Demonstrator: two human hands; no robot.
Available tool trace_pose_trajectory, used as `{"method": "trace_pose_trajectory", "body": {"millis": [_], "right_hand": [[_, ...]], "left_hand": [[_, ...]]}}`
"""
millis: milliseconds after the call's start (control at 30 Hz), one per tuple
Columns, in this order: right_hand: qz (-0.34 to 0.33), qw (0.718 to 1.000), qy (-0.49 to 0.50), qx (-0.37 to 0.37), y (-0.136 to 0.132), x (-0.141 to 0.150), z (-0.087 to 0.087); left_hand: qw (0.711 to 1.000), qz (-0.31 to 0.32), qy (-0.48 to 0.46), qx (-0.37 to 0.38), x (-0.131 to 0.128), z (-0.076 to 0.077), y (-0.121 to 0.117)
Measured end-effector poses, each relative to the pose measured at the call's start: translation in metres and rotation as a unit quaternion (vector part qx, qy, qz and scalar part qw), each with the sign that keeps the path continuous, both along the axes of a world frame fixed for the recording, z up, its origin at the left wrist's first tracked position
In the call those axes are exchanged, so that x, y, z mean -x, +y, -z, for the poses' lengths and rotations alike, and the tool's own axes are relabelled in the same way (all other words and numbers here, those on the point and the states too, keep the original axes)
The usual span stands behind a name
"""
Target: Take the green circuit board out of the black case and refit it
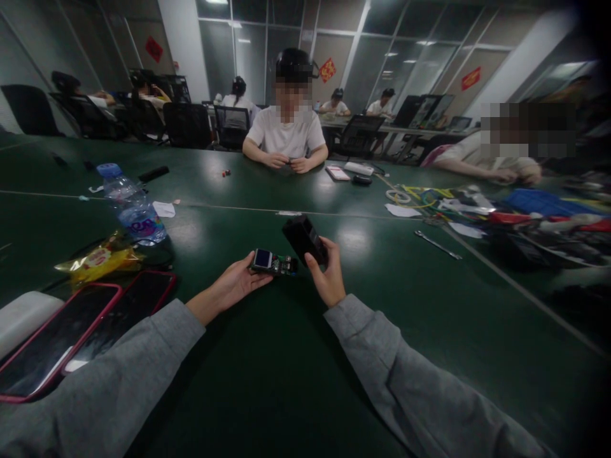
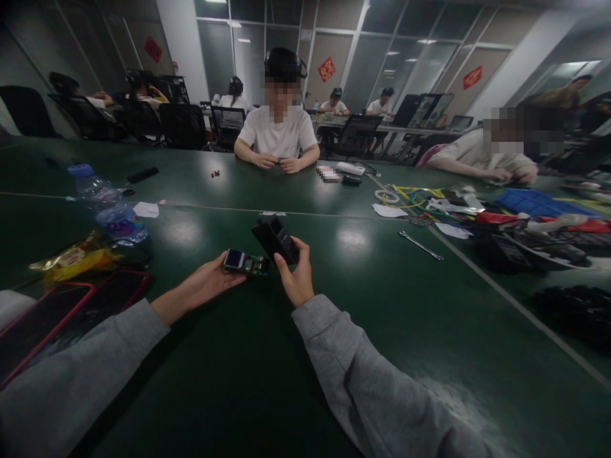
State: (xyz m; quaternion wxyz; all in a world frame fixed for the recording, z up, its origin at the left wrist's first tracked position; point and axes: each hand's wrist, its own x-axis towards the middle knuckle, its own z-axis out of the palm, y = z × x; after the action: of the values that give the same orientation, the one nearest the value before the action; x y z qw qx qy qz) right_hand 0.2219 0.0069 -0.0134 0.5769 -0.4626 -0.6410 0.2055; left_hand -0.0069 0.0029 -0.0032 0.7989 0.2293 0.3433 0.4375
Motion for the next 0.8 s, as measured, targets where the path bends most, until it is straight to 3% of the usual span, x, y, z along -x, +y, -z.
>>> {"method": "trace_pose_trajectory", "body": {"millis": [267, 800], "right_hand": [[-0.063, 0.987, -0.134, -0.069, -0.011, 0.007, -0.007], [-0.124, 0.975, -0.178, -0.048, -0.012, 0.006, -0.009]], "left_hand": [[1.000, 0.000, 0.012, -0.014, -0.004, 0.001, 0.002], [0.999, -0.014, 0.029, -0.004, -0.008, -0.010, -0.003]]}}
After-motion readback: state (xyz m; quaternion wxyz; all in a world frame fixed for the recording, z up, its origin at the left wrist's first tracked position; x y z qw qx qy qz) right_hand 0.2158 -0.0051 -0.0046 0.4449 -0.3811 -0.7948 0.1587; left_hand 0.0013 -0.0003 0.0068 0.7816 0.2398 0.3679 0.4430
